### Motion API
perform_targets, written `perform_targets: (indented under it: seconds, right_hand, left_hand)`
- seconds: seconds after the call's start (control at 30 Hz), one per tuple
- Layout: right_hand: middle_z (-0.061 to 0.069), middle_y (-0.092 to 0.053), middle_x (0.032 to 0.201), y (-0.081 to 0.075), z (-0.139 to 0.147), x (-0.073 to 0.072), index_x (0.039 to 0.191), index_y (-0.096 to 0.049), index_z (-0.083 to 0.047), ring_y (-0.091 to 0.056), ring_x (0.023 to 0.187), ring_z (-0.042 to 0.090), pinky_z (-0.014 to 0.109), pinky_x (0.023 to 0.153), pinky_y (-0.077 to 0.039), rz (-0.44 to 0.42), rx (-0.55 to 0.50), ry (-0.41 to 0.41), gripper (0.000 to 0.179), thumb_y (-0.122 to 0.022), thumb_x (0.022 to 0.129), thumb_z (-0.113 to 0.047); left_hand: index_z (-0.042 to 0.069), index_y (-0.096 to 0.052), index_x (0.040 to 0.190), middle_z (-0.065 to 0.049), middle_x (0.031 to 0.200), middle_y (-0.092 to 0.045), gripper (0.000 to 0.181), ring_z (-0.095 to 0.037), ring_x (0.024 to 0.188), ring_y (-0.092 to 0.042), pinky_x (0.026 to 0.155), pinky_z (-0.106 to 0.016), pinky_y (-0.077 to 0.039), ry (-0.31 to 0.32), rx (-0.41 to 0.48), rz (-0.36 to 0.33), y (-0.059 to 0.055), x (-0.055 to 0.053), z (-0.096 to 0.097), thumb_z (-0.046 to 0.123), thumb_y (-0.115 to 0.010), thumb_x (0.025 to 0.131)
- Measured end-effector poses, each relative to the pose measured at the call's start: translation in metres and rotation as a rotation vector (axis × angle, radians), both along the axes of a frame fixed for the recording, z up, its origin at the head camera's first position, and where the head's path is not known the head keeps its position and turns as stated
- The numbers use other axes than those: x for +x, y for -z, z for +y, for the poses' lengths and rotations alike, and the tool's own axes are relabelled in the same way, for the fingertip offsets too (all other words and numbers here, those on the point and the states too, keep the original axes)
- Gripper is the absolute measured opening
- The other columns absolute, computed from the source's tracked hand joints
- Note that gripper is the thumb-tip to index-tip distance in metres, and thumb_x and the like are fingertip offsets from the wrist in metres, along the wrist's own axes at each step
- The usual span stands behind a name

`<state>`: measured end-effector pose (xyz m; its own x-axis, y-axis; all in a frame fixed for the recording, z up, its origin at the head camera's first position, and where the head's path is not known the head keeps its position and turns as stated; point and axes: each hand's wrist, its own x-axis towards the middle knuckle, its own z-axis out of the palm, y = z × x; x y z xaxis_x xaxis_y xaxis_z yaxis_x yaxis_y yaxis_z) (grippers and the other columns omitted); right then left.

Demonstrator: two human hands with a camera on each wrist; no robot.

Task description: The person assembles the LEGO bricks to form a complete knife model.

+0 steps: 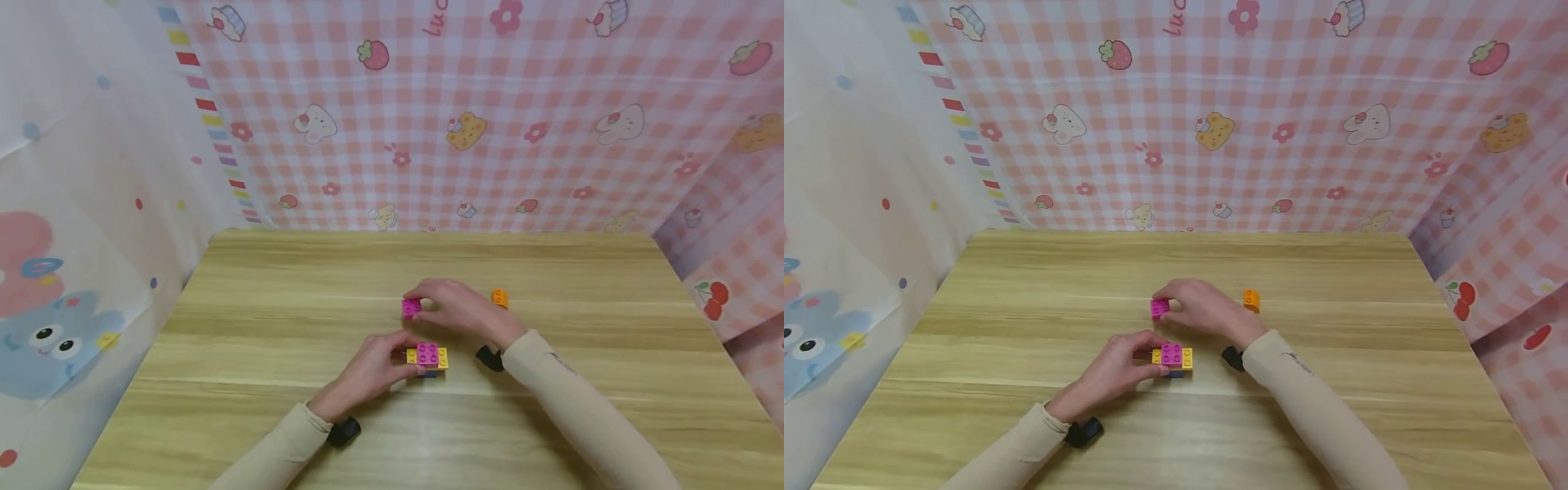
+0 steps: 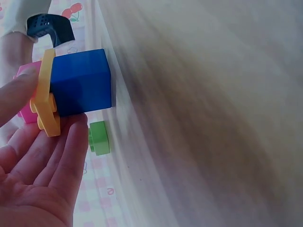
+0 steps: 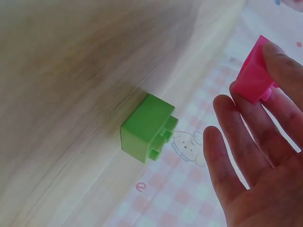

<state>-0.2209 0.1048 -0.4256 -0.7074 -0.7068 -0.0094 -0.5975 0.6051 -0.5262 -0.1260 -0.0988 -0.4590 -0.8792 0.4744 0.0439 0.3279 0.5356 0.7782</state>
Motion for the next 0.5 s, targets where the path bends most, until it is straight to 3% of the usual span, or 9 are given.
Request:
perform_targets:
  seconds: [0.5]
  right_hand:
    - [0.005, -0.07, 0.128, -0.005, 0.019, 0.024, 0.136, -0.067, -0.011, -0.065, 0.117, 0.023, 0.042, 0.1, -0.056, 0.047, -0.072, 0.038, 0.041, -0.074, 0.098, -0.028]
  left_hand:
    - [0.007, -0.071, 0.119, -0.004, 0.113, -0.075, 0.03, -0.018, 0.103, -0.07, 0.092, -0.032, -0.058, 0.002, 0.017, -0.004, -0.001, 0.001, 0.0, 0.013, -0.08, 0.091]
